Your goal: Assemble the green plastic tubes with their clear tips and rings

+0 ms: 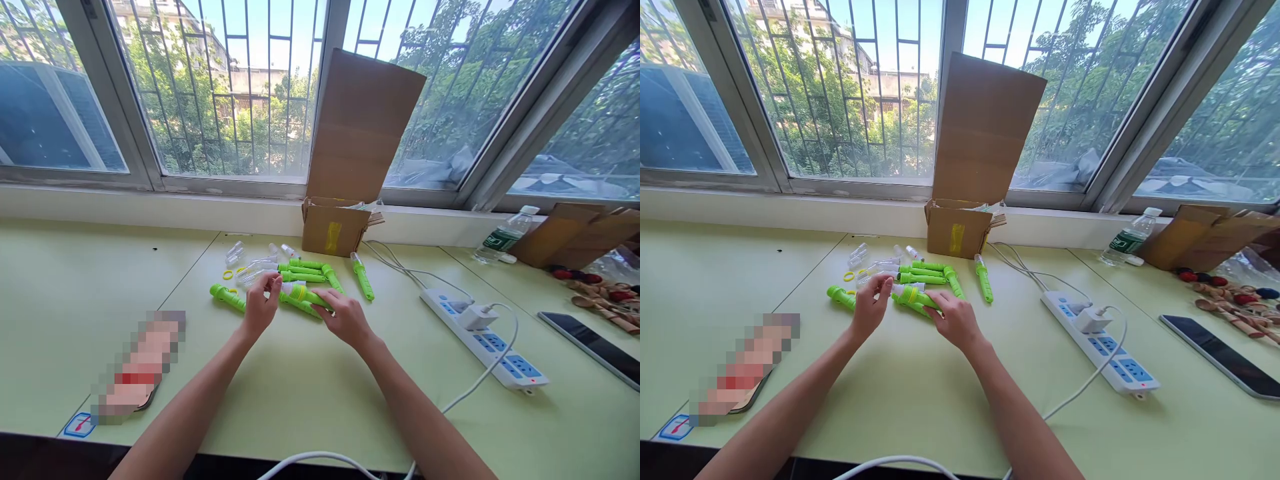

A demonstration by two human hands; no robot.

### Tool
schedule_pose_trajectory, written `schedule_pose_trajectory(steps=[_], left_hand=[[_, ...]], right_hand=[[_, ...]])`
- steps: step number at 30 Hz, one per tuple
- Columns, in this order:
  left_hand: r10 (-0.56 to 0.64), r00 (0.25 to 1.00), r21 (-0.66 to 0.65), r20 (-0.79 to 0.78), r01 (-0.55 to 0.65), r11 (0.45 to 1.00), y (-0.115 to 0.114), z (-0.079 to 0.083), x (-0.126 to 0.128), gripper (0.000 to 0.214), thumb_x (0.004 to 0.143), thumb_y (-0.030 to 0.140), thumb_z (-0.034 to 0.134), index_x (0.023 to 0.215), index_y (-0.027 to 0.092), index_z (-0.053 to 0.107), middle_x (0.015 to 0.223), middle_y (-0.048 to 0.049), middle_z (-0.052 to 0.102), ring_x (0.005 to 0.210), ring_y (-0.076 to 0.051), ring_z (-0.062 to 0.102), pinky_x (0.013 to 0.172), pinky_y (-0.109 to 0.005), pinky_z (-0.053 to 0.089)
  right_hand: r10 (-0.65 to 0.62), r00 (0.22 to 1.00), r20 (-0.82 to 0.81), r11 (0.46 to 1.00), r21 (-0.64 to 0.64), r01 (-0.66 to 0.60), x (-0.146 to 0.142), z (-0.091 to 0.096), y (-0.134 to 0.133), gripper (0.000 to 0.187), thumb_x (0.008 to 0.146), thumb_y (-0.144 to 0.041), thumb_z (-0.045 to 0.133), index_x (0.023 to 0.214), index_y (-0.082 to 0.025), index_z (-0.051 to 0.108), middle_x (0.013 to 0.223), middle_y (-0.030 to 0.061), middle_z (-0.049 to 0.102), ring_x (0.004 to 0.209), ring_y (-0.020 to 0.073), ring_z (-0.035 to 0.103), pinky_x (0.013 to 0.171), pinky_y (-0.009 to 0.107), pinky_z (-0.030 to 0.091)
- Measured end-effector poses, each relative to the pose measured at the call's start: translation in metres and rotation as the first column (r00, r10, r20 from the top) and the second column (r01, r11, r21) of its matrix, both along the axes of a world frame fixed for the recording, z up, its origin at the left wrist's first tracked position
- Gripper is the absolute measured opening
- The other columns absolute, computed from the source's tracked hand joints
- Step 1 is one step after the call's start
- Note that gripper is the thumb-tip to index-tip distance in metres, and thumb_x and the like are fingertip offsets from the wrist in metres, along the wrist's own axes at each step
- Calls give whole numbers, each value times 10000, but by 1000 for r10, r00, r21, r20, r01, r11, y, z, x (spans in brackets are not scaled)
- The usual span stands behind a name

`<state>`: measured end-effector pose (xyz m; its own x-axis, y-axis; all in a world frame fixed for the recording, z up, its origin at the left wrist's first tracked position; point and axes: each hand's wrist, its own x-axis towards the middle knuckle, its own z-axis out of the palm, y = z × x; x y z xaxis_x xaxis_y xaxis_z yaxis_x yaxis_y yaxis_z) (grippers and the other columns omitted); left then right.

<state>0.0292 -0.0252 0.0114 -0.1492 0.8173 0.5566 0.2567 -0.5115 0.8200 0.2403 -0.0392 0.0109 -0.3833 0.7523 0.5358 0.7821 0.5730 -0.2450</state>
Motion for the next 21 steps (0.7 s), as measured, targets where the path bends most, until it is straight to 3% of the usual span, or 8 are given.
schedule_pose_trajectory(steps=[4, 8, 12, 21], left_hand=[[-112, 960, -134, 255, 150, 980, 4, -5, 4, 311, 769, 450, 623, 927, 184, 593, 632, 20, 556, 573, -111, 536, 557, -241, 481], [-142, 905, -204, 401, 239, 949, 8, -10, 5, 403, 694, 436, 704, 957, 165, 565, 590, 49, 545, 517, -93, 537, 541, -242, 497], [-121, 892, -244, 435, 246, 938, 10, -10, 3, 415, 650, 433, 737, 919, 160, 579, 584, 51, 565, 494, -88, 552, 530, -235, 489], [-139, 892, -242, 431, 262, 934, 10, -10, 3, 397, 642, 418, 746, 898, 156, 593, 610, 35, 591, 509, -85, 552, 539, -236, 497]], right_hand=[[-14, 999, 29, 1000, 14, 13, 0, 0, -1, 315, 871, -351, 527, 1173, -276, 574, 973, 37, 679, 762, 184, 645, 663, 279, 478], [-16, 999, 36, 1000, 16, 15, 1, 1, -2, 368, 839, -321, 564, 1203, -272, 544, 1008, 46, 665, 742, 183, 640, 645, 284, 478], [-7, 1000, 13, 1000, 16, 6, 2, 1, -2, 368, 822, -246, 564, 1188, -259, 531, 1038, 57, 639, 776, 189, 637, 661, 288, 488], [-7, 1000, -23, 1000, 20, 8, 3, -2, 2, 174, 833, -254, 549, 1004, -231, 559, 949, 54, 625, 747, 184, 624, 645, 281, 473]])
